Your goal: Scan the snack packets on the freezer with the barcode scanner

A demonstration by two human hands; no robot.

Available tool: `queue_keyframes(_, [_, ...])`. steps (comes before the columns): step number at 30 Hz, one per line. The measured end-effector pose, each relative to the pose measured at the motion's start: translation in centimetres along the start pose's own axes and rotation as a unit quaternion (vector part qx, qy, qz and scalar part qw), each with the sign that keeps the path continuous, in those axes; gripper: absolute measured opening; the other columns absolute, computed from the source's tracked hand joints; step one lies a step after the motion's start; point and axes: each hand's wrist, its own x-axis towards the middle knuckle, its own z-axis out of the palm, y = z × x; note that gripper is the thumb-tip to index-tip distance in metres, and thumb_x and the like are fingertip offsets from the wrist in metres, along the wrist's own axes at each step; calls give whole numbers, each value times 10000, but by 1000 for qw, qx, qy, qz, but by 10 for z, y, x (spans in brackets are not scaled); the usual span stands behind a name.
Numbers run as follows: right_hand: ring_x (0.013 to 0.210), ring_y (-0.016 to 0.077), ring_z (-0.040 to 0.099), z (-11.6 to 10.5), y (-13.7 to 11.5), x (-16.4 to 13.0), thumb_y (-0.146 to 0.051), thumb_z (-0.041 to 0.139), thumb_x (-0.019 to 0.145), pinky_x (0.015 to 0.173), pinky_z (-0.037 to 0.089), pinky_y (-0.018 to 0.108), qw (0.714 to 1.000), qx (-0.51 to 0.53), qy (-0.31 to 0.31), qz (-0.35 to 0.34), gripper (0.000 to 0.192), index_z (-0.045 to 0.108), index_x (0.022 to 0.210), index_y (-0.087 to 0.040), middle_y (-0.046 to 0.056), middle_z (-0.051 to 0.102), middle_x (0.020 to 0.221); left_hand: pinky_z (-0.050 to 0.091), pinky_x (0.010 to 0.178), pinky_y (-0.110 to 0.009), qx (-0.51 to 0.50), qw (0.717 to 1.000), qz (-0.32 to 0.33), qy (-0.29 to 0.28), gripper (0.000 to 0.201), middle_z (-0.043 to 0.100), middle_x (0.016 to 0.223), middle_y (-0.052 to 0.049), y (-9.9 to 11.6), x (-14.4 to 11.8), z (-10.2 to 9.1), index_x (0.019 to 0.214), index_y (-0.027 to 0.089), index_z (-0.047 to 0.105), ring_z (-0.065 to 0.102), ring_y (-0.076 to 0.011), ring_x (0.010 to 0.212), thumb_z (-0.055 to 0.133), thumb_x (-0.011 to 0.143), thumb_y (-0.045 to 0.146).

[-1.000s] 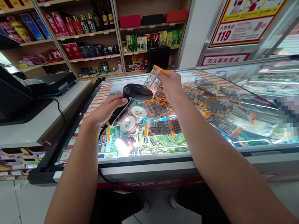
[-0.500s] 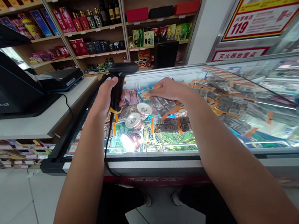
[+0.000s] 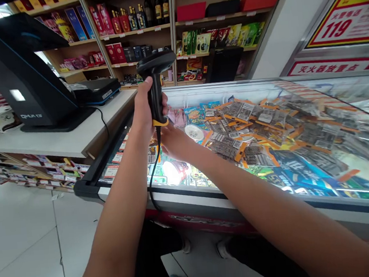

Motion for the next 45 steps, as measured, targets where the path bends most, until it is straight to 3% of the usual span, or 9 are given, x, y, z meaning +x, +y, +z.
queue_keyframes(5, [1348,380,514,19,5,7,-220,487,1063,1003,508,507,999,-14,-35,12,374,608,1416,-203,148,525,1541,315,390,-205,-5,1000,10,-8,450,556,546,26,-2,0,-1,842,172,593,486,-90,381,544,961,604])
queue_keyframes(10, [1188,379,592,10,28,-1,-395,666,998,963,514,485,996,13,-15,92,380,630,1273,-135,201,629,1244,334,405,-199,2,1000,8,-5,490,558,555,35,-3,1,-4,885,173,612,487,-88,391,551,945,656])
queue_keyframes(16, [1250,365,569,-5,50,-12,-347,706,935,1023,483,479,973,143,-28,178,497,569,1374,-158,184,632,1324,315,413,-205,19,1000,-8,6,462,548,560,44,0,-4,1,913,181,590,479,-83,395,512,960,634])
queue_keyframes(19, [1050,302,658,-18,63,-16,-390,685,925,875,535,422,921,289,-2,259,462,595,1326,-180,156,674,1240,317,421,-200,26,999,-17,9,428,540,568,47,0,-5,4,917,188,589,479,-77,392,454,996,587])
queue_keyframes(24, [888,236,670,-41,90,-22,-464,495,945,787,545,375,745,583,129,296,253,597,1008,-241,96,695,1030,335,406,-217,33,998,-46,-18,446,535,534,36,-4,-7,8,880,195,589,472,-91,368,447,991,603])
queue_keyframes(26, [885,239,673,-48,99,-26,-530,432,923,772,546,376,708,624,176,281,295,553,946,-263,80,695,985,354,405,-230,48,994,-83,-59,438,556,532,21,-6,-9,9,846,197,582,479,-100,366,487,970,606])
queue_keyframes(35, [806,251,639,-60,116,-35,-676,484,836,673,521,360,646,649,272,297,398,489,827,-278,46,640,757,401,408,-273,107,951,-188,-223,473,609,549,-57,-19,-18,8,686,188,573,512,-139,393,588,885,617])
queue_keyframes(40, [724,228,608,-59,120,-34,-644,536,834,629,515,343,608,683,295,277,381,460,797,-272,23,589,689,404,417,-264,114,940,-197,-253,529,623,593,-63,-22,-18,8,704,172,599,520,-132,422,596,873,673])
queue_keyframes(45, [725,224,607,-61,121,-33,-641,517,840,629,515,329,609,683,287,283,381,440,792,-271,23,590,705,396,411,-266,111,935,-205,-268,531,614,577,-57,-22,-18,9,725,177,601,518,-137,415,596,869,688])
